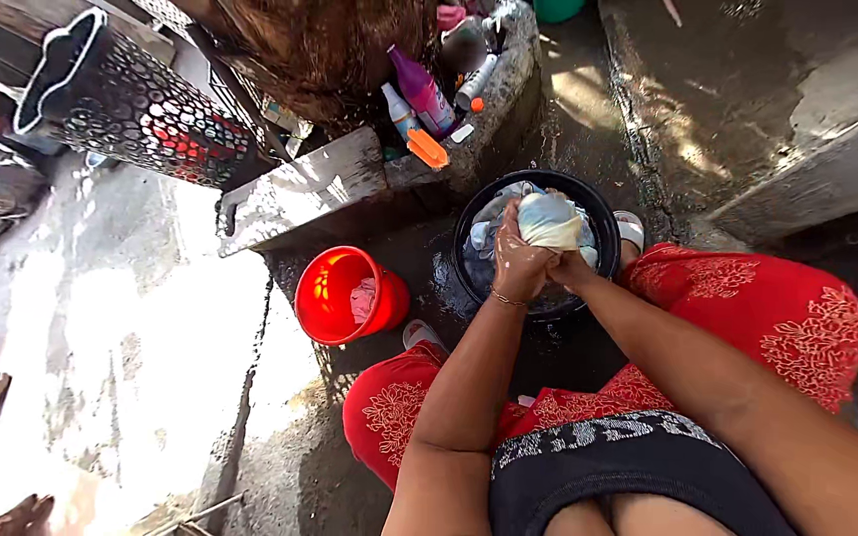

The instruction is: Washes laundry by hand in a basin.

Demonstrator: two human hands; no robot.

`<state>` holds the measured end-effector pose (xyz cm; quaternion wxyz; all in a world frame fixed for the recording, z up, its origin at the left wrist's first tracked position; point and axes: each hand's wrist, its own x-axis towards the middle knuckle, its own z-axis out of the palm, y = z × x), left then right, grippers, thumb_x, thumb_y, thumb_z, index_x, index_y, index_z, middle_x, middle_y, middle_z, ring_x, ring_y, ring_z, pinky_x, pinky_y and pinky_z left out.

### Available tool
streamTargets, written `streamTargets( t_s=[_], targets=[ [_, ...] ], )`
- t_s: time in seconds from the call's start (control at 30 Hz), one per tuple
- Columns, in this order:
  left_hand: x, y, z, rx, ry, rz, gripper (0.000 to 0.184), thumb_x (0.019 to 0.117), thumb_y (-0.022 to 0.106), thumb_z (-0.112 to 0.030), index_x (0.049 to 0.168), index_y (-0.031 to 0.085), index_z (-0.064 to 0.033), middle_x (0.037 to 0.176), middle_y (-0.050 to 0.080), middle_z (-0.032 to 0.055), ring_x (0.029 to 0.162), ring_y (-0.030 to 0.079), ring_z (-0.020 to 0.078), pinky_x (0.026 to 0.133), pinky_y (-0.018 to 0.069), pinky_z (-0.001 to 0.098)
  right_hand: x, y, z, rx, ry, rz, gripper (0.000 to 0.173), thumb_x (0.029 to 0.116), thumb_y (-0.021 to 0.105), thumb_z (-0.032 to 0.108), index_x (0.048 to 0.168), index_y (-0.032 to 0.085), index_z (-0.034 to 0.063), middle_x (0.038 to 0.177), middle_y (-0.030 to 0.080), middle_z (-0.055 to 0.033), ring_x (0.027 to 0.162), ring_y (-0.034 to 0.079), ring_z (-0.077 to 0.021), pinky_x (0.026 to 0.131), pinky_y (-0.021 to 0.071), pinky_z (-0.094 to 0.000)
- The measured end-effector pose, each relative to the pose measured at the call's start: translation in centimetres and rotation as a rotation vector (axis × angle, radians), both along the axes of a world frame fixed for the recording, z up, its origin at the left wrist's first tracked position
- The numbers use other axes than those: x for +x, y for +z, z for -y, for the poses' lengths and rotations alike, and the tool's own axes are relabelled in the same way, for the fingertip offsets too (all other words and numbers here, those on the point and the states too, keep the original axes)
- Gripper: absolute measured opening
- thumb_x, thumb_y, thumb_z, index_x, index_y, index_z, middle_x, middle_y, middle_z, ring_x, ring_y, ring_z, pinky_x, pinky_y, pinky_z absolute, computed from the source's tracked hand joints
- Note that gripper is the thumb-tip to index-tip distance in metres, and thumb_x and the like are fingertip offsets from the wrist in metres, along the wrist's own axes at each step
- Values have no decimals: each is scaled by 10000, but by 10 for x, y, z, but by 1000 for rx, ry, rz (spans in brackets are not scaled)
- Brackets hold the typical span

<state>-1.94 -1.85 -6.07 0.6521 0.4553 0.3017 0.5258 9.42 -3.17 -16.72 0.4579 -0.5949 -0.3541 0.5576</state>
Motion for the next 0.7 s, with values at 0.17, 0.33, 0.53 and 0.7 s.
streamTargets(
  t_s=[0.17, 0.33, 0.53, 0.7],
  targets=[
    [-48, -34, -49, 50, 145, 276, 954, 837, 791, -347, 1588, 214, -230, 1380, 584, 33, 1205, 617, 167, 1008, 549, 427, 13, 37, -17, 193, -230, -63, 407, 800, 767, -1, 1179, 620, 24, 988, 697, -67, 832, 674, -117, 716, 598, -332],
    [-42, -94, -26, -373, 117, 247, 537, 980, 578, -476, 1381, 517, -125, 1252, 654, 67, 1137, 627, 190, 979, 534, 407, -5, 101, -35, 205, -309, -467, 519, 833, 616, -122, 1305, 512, 66, 1107, 667, -84, 959, 684, -168, 804, 613, -373],
    [-21, -59, -19, -223, -65, 619, 994, 500, 833, -810, 1282, 628, -232, 1202, 712, 48, 1115, 685, 232, 940, 584, 462, -15, 66, -28, 457, -169, -719, 527, 798, 731, 19, 1258, 525, 173, 1116, 694, -3, 1042, 679, -152, 897, 594, -404],
    [-43, -43, -40, -35, 73, 528, 846, 736, 751, -741, 1371, 595, -203, 1198, 727, -2, 1101, 698, 118, 952, 589, 343, 14, 49, 8, 240, 173, -540, 845, 635, 884, 86, 1353, 444, 157, 1158, 701, -12, 1033, 707, -177, 866, 625, -395]
  ],
)
